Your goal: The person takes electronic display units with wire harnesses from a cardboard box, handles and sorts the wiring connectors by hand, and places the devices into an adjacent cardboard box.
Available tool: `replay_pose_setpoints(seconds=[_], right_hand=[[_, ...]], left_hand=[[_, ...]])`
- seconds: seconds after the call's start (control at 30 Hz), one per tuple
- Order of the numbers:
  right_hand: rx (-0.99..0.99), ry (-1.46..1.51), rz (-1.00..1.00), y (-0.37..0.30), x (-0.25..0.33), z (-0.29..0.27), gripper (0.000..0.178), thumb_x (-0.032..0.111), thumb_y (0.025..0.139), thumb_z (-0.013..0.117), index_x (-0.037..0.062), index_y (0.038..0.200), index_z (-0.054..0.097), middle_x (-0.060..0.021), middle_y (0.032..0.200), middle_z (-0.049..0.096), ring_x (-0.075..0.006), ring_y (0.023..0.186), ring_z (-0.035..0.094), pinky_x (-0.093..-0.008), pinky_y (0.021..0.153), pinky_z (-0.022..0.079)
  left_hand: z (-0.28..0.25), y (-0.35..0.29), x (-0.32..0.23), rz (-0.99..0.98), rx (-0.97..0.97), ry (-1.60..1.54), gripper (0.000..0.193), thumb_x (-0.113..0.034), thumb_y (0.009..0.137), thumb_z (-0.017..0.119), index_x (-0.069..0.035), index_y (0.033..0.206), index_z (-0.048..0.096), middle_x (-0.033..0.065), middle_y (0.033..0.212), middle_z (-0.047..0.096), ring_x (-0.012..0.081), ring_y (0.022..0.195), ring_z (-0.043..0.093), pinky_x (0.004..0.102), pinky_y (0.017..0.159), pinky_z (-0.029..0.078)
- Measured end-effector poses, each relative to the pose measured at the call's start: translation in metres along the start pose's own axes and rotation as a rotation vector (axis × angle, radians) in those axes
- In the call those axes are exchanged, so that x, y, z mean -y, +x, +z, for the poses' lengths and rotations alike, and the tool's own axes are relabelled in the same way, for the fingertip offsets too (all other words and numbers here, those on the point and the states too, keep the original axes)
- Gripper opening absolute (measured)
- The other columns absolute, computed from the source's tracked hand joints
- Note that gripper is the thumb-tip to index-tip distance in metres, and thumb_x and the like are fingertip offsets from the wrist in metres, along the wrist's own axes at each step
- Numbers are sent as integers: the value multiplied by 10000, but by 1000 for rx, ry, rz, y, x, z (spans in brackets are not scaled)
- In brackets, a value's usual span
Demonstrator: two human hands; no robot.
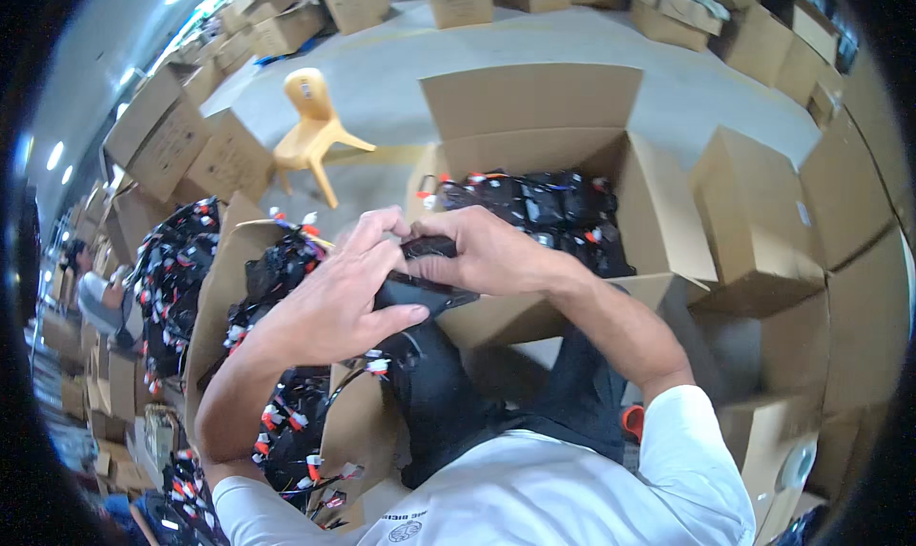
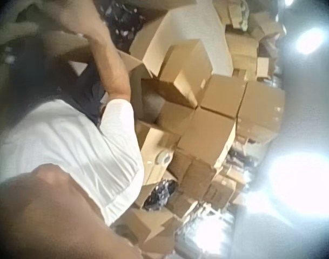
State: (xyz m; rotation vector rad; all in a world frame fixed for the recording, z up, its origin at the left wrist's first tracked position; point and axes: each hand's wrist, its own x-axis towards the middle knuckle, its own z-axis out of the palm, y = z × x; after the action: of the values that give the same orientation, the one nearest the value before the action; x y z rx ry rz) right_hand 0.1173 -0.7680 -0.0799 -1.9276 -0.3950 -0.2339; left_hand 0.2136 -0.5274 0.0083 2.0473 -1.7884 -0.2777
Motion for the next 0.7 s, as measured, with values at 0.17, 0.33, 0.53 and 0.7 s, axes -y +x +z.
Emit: replay_pose_setpoints(seconds=[0.17, 0.33, 0.53, 0.7], right_hand=[[-273, 437, 235, -95, -69, 12, 671, 407, 1211, 700, -55, 1669, 534, -124, 1530, 655, -193, 1482, 576, -399, 1257, 476], [-486, 277, 240, -193, -90, 54, 1175, 311, 889, 1057, 11, 1768, 337, -172, 1701, 502, -261, 1589, 480, -432, 1342, 395], [-612, 403, 322, -238, -118, 67, 1003, 262, 926, 1008, 22, 1721, 447, -148, 1588, 595, -218, 1507, 535, -408, 1310, 424], [-683, 630, 267, -239, -98, 30, 967, 205, 941, 1001, 51, 1734, 470, -117, 1646, 574, -208, 1559, 510, -394, 1355, 376]], left_hand=[[95, 55, 31, 21, 141, -272, 590, -370, 1022, 914, 72, 1256, 603, 298, 1604, 489, 493, 1527, 524, 522, 1278, 457], [187, 103, 28, 0, 238, -509, 688, -348, 915, 1001, 12, 1338, 595, 212, 1445, 583, 341, 1406, 580, 447, 1214, 486], [166, 94, -2, -403, 249, -644, 734, -81, 918, 729, 77, 1603, 519, 265, 1528, 669, 363, 1383, 721, 471, 1177, 589], [209, 52, -40, -324, -333, -686, 922, -197, 920, 862, -77, 1752, 485, 223, 1663, 608, 409, 1452, 652, 511, 1254, 510]])
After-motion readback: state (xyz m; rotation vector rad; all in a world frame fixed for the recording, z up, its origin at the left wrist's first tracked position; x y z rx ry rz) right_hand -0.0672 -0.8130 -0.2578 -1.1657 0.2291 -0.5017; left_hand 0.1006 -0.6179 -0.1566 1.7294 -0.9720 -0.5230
